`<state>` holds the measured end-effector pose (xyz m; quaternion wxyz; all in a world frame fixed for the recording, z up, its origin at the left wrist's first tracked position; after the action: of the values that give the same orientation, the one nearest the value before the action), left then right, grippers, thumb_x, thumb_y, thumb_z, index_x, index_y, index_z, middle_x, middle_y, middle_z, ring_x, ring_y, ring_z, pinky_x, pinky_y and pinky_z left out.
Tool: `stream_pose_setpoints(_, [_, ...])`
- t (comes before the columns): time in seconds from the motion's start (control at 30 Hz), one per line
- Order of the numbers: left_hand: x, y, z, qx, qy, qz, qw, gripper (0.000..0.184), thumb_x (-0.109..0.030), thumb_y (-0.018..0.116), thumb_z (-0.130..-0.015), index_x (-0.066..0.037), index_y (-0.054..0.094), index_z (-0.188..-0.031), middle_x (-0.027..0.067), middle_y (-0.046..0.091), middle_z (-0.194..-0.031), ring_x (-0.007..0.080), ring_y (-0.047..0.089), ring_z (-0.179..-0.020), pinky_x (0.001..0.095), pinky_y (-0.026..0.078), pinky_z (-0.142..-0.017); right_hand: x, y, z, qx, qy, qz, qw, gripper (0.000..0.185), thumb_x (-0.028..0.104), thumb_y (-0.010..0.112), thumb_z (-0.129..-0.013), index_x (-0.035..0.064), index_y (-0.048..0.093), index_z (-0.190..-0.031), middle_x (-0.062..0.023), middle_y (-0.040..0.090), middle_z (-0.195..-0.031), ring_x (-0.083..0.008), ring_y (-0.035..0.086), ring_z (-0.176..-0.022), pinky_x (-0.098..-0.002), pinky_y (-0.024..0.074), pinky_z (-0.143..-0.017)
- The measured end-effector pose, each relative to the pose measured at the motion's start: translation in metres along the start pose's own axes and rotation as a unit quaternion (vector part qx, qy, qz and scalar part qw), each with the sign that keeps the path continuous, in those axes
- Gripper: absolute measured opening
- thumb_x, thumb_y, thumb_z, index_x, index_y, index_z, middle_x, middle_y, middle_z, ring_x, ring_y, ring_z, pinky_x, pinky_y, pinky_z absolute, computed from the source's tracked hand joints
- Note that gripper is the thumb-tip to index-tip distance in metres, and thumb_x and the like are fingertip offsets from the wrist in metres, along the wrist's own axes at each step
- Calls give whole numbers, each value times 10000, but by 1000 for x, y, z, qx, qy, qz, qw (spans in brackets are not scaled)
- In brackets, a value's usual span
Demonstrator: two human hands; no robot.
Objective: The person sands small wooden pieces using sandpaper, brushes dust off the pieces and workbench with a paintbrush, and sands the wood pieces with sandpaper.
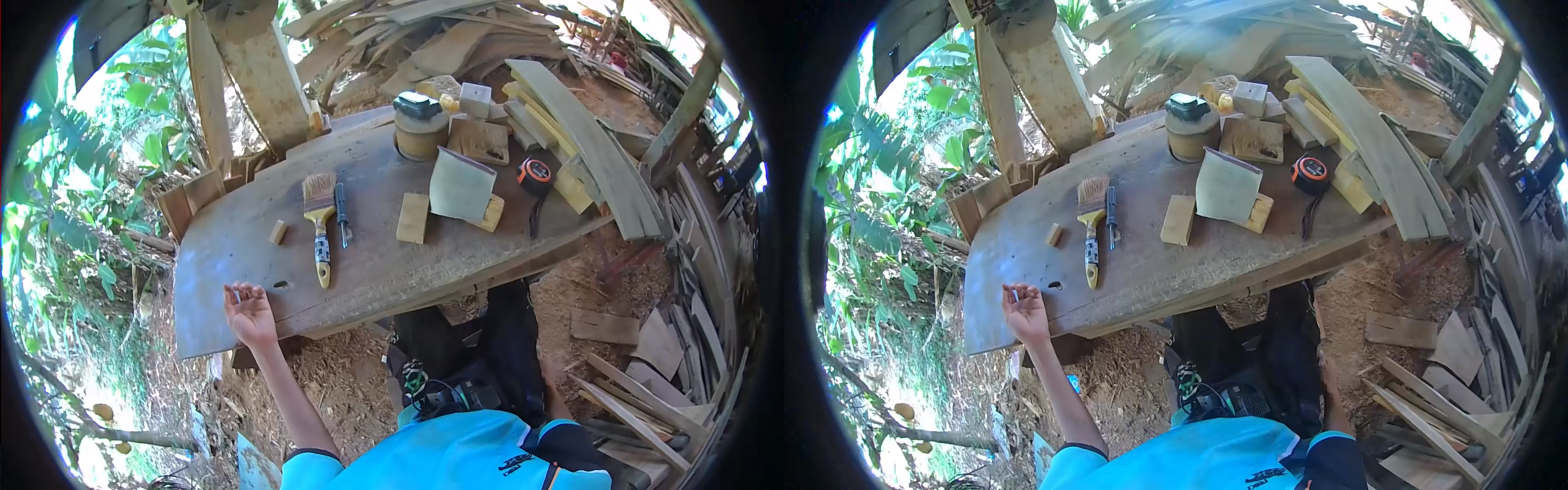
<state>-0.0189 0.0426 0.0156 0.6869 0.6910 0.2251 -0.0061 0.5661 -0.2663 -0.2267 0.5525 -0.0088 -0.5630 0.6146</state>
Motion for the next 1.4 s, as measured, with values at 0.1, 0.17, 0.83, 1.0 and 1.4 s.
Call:
stream_pose_setpoints(0.1, [0, -3, 0, 14, -22, 10, 1000, 143, -159, 472, -899, -61, 529, -988, 52, 517, -877, 175, 518, -819, 324, 403, -692, 16, -7, 10, 11, 49, -6, 999, 553, 456, 345, -883, -32, 605, -881, -249, 605, -808, -355, 594, -811, -433, 415, -703])
stream_pose_setpoints(0.17, [-1, -3, 0, 6, -28, 16, 999, 155, -163, 469, -900, -62, 526, -1004, 53, 519, -879, 181, 521, -825, 326, 405, -697, 27, -12, 18, -21, 58, 14, 998, 525, 425, 352, -882, -34, 605, -867, -253, 602, -792, -384, 587, -793, -442, 416, -695])
stream_pose_setpoints(0.83, [-3, -11, -19, -34, -45, -91, 994, 240, -227, 485, -895, -50, 504, -1056, 104, 534, -950, 214, 530, -899, 350, 436, -766, 14, -8, 7, -35, 91, 5, 995, 421, 339, 374, -817, -11, 609, -819, -247, 600, -833, -380, 586, -798, -455, 430, -721])
stream_pose_setpoints(1.0, [25, 26, -17, 2, 85, -457, 885, 494, -321, 447, -896, -64, 361, -1309, 158, 448, -1229, 248, 422, -1150, 377, 313, -982, 10, -6, 1, -18, 87, -11, 996, 405, 330, 404, -809, -20, 607, -836, -225, 611, -816, -364, 588, -765, -432, 429, -691])
stream_pose_setpoints(1.4, [199, 108, -38, 201, 144, -893, 374, 728, -595, 565, -714, -120, 473, -1259, 237, 388, -1291, 365, 358, -1203, 412, 269, -997, -2, 5, -7, -20, 81, -73, 994, 379, 293, 436, -781, -58, 569, -735, -210, 567, -659, -288, 545, -609, -401, 408, -591])
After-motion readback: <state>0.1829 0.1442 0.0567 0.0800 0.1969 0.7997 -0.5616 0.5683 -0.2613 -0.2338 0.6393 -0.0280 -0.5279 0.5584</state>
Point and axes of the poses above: each hand's wrist, its own z-axis away from the middle knuckle, its own y-axis out of the palm, x = y × z, the point moved 5 cm from there along -z, towards the middle knuckle
